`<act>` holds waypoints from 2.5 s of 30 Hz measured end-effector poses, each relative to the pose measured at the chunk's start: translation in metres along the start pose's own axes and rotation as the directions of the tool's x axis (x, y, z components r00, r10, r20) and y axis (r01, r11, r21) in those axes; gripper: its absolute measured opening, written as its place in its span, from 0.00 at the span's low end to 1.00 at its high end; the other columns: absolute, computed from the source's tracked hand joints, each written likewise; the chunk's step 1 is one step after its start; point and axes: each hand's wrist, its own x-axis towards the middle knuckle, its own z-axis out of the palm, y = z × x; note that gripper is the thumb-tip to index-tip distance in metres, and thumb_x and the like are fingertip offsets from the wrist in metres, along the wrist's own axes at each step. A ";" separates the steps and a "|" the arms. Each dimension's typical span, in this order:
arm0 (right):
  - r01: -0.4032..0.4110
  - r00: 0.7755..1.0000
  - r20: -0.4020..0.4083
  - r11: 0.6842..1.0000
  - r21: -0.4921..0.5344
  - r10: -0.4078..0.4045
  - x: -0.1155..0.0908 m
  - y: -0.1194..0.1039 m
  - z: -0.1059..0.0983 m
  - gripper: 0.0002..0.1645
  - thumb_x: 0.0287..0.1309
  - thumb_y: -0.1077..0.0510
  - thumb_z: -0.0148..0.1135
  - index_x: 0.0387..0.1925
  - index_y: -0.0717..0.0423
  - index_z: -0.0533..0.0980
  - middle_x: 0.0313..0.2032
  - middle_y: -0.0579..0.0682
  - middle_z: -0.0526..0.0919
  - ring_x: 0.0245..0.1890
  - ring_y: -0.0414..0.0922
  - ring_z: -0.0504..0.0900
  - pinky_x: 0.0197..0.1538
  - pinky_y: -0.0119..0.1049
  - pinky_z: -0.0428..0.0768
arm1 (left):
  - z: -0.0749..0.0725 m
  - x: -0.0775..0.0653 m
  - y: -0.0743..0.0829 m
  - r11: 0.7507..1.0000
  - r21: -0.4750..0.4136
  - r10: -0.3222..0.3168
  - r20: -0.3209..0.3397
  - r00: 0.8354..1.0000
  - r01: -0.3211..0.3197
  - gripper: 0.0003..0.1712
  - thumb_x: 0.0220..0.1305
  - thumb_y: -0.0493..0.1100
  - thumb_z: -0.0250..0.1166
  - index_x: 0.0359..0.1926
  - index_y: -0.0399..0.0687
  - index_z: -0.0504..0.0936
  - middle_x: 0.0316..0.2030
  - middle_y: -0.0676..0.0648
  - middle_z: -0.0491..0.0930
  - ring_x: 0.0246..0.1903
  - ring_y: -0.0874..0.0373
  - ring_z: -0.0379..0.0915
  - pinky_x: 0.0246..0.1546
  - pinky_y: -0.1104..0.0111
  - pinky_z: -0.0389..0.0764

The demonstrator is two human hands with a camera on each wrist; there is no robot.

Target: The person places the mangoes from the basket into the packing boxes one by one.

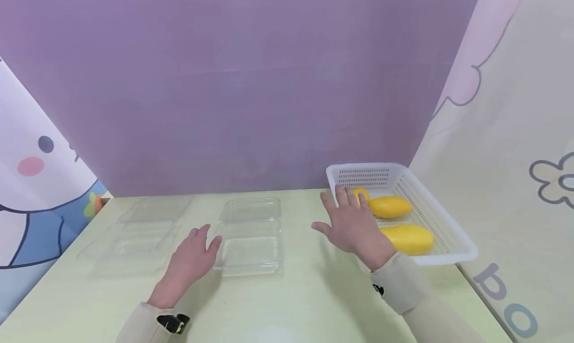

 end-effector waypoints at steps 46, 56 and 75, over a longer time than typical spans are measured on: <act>-0.324 0.820 0.546 0.927 0.190 0.175 -0.025 0.144 0.013 0.53 0.58 0.30 0.66 0.69 0.65 0.68 0.70 0.72 0.63 0.66 0.72 0.63 0.60 0.74 0.63 | 0.001 0.008 -0.015 0.882 -0.458 -0.032 0.180 0.983 0.113 0.27 0.72 0.32 0.55 0.68 0.23 0.65 0.38 0.40 0.75 0.24 0.56 0.77 0.28 0.64 0.83; -0.299 0.799 0.587 0.933 0.199 0.131 -0.024 0.144 0.025 0.46 0.55 0.41 0.72 0.67 0.62 0.69 0.58 0.62 0.75 0.55 0.62 0.71 0.57 0.69 0.66 | 0.004 0.007 -0.011 0.884 -0.461 -0.003 0.164 0.986 0.079 0.27 0.71 0.31 0.55 0.67 0.23 0.66 0.37 0.41 0.74 0.23 0.57 0.78 0.26 0.64 0.83; -0.306 0.829 0.536 0.933 0.191 0.162 -0.022 0.142 0.032 0.49 0.50 0.41 0.73 0.67 0.64 0.69 0.58 0.63 0.77 0.56 0.62 0.74 0.55 0.71 0.67 | 0.006 0.005 -0.005 0.885 -0.454 -0.026 0.165 0.986 0.099 0.27 0.70 0.31 0.55 0.68 0.25 0.67 0.36 0.42 0.75 0.21 0.57 0.77 0.24 0.64 0.80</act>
